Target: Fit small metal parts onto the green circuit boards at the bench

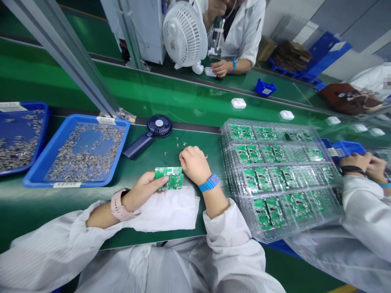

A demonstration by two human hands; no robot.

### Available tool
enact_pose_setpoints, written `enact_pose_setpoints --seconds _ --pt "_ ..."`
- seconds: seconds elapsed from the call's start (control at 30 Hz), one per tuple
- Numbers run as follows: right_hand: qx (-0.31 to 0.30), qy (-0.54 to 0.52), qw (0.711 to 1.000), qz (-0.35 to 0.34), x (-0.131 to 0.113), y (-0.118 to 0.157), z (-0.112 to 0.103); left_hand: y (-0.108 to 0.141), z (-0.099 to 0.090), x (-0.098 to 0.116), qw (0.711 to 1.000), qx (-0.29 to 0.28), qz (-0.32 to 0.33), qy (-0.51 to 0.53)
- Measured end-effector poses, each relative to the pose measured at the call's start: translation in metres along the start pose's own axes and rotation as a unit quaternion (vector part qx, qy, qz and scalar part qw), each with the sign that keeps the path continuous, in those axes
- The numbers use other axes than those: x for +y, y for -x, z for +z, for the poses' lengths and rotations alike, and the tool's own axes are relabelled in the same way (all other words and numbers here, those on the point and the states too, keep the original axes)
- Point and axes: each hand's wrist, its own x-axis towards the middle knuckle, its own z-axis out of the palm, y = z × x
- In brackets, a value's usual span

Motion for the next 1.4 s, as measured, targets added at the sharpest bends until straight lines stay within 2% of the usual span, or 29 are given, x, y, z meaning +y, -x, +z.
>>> enact_pose_setpoints --seconds 0.1,0.2,0.3,0.37,0.5,0.67,0.83,1.1,1.4 --pt "0.042 -0.054 0.997 0.040 0.003 0.003 -0.005 -0.002 -0.003 0.000 0.998 0.046 -0.014 0.025" --pt "0.096 -0.127 0.985 0.066 0.004 0.006 -0.013 -0.009 -0.011 0.002 0.995 0.097 0.003 0.022" --pt "0.136 -0.169 0.975 0.048 0.000 0.008 -0.019 -0.018 -0.020 0.003 0.987 0.161 0.011 0.012" --pt "0.143 -0.191 0.971 0.029 -0.006 0.009 -0.021 -0.023 -0.024 0.003 0.983 0.181 0.005 0.014" --pt "0.129 -0.233 0.964 0.002 -0.021 0.008 -0.018 -0.026 -0.025 0.000 0.985 0.174 0.003 0.019" --pt "0.113 -0.247 0.962 0.010 -0.027 0.007 -0.009 -0.026 -0.024 -0.001 0.985 0.173 0.005 0.025" --pt "0.118 -0.215 0.969 -0.006 -0.025 0.007 -0.008 -0.026 -0.025 0.000 0.985 0.174 0.003 0.022" --pt "0.130 -0.107 0.980 -0.109 -0.022 0.009 -0.005 -0.026 -0.024 0.000 0.986 0.166 0.003 0.025" --pt "0.151 -0.088 0.974 -0.144 -0.023 0.008 0.001 -0.026 -0.023 0.001 0.984 0.178 -0.004 0.013"
